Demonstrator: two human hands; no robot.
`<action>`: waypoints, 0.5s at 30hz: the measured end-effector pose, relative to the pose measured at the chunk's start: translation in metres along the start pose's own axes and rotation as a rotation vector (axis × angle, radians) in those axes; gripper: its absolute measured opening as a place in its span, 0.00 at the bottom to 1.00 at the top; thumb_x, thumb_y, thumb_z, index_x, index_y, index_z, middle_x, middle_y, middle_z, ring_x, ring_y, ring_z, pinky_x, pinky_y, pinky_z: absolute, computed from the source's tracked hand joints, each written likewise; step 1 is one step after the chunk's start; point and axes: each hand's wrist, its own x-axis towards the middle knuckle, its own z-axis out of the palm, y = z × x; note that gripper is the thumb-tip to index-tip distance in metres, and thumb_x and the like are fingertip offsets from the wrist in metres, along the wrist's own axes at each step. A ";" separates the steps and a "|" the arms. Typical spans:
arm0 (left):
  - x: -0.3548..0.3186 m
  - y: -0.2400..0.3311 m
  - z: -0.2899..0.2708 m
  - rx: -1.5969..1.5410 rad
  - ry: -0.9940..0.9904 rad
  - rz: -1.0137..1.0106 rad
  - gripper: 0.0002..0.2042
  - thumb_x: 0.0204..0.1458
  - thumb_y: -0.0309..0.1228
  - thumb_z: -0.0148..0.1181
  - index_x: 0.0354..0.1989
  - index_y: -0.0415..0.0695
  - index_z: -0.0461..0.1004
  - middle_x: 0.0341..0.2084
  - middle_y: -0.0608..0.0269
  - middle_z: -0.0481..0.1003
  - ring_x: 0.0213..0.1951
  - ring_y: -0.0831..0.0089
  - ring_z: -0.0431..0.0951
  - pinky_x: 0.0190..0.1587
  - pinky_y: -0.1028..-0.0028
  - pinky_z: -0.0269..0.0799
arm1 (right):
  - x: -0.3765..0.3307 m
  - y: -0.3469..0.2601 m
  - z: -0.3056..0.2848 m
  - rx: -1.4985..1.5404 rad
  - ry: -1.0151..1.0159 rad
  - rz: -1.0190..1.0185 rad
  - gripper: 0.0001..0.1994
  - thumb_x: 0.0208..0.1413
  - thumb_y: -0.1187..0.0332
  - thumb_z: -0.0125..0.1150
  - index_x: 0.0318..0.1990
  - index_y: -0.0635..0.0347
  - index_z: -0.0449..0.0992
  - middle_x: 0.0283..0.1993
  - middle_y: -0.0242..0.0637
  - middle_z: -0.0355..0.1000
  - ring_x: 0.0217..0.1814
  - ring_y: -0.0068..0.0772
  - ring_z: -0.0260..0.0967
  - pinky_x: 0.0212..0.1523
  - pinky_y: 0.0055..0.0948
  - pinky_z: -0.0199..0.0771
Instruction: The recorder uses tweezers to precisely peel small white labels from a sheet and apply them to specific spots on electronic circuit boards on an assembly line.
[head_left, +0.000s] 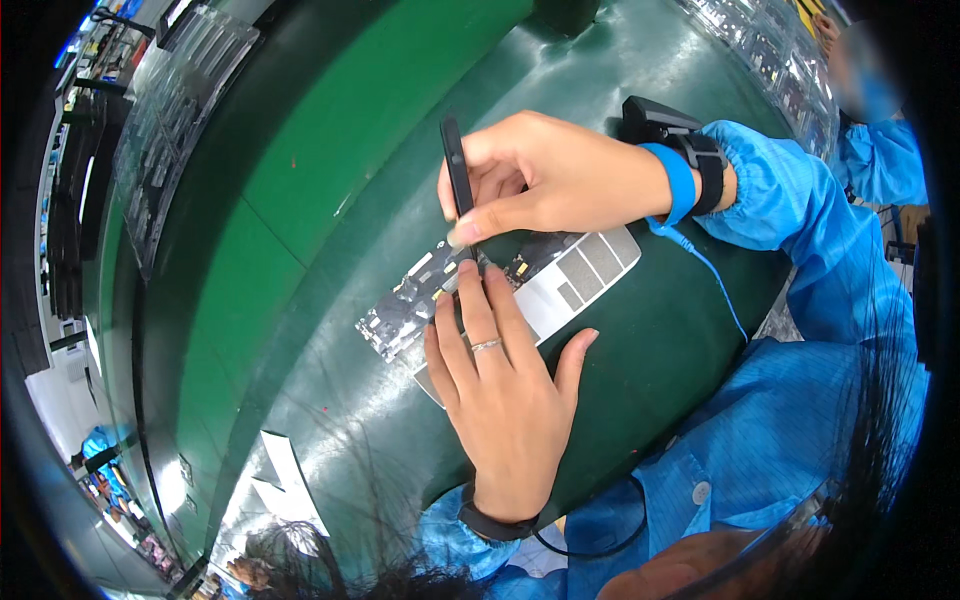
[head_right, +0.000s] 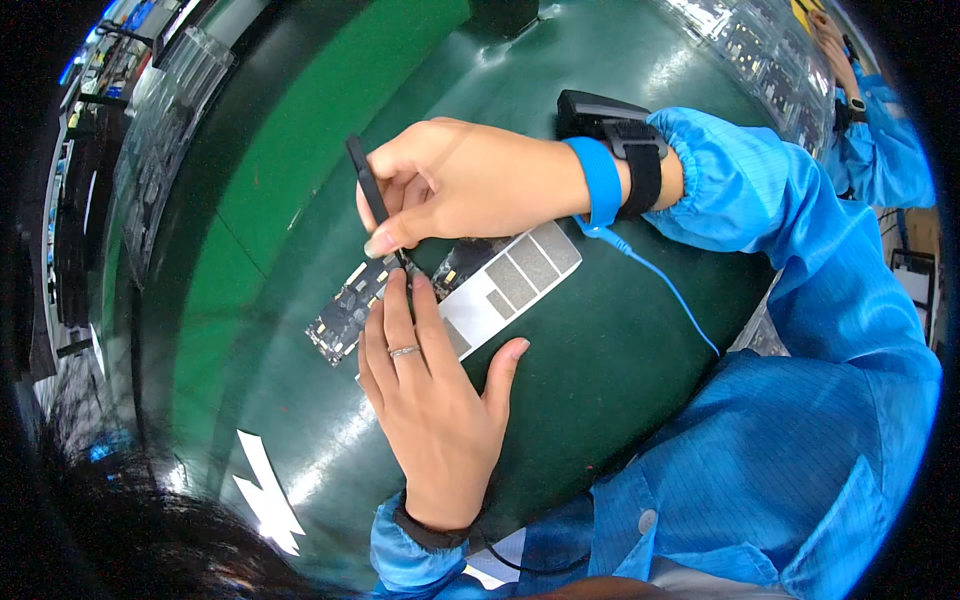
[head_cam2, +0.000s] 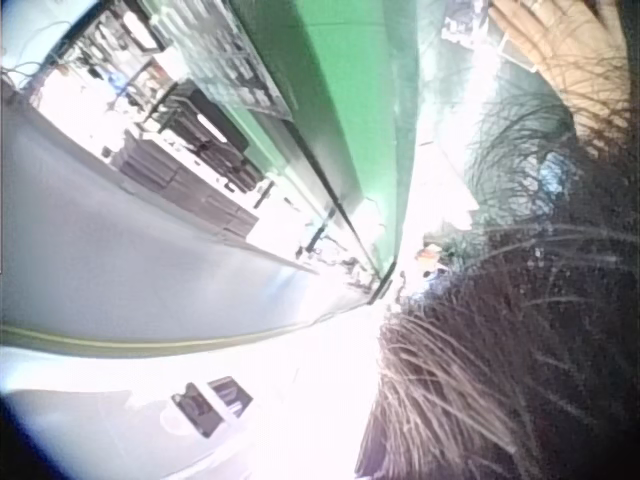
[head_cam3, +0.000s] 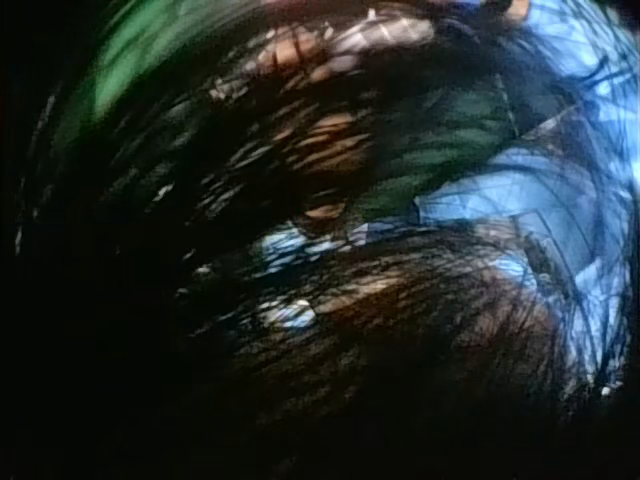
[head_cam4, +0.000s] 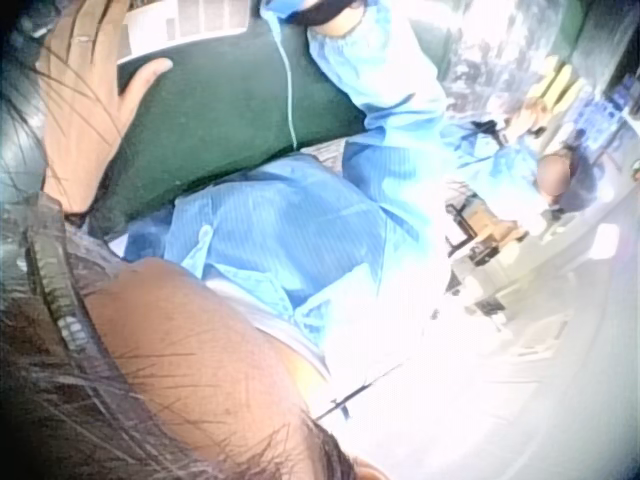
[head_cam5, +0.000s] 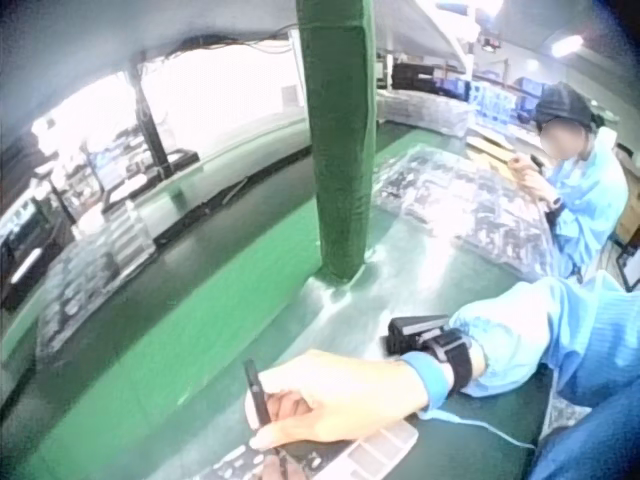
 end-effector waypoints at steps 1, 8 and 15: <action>0.000 0.001 -0.002 -0.013 -0.007 -0.013 0.42 0.57 0.56 0.65 0.70 0.34 0.67 0.70 0.44 0.65 0.68 0.42 0.67 0.70 0.43 0.61 | -0.002 -0.002 -0.005 -0.002 0.009 -0.006 0.08 0.65 0.71 0.70 0.45 0.65 0.79 0.40 0.35 0.82 0.42 0.20 0.80 0.44 0.21 0.79; -0.003 -0.013 -0.007 -0.062 -0.039 -0.027 0.41 0.60 0.53 0.64 0.74 0.36 0.60 0.72 0.45 0.63 0.71 0.44 0.65 0.72 0.41 0.56 | -0.040 0.001 -0.024 0.130 0.223 -0.061 0.10 0.67 0.66 0.68 0.48 0.63 0.83 0.44 0.32 0.81 0.42 0.19 0.77 0.42 0.22 0.78; -0.001 -0.003 -0.014 -0.075 -0.043 -0.018 0.40 0.62 0.49 0.64 0.76 0.37 0.58 0.71 0.44 0.65 0.71 0.46 0.66 0.73 0.43 0.56 | -0.053 0.008 -0.048 0.133 0.311 -0.079 0.12 0.71 0.63 0.63 0.53 0.61 0.80 0.47 0.35 0.79 0.45 0.24 0.79 0.44 0.25 0.82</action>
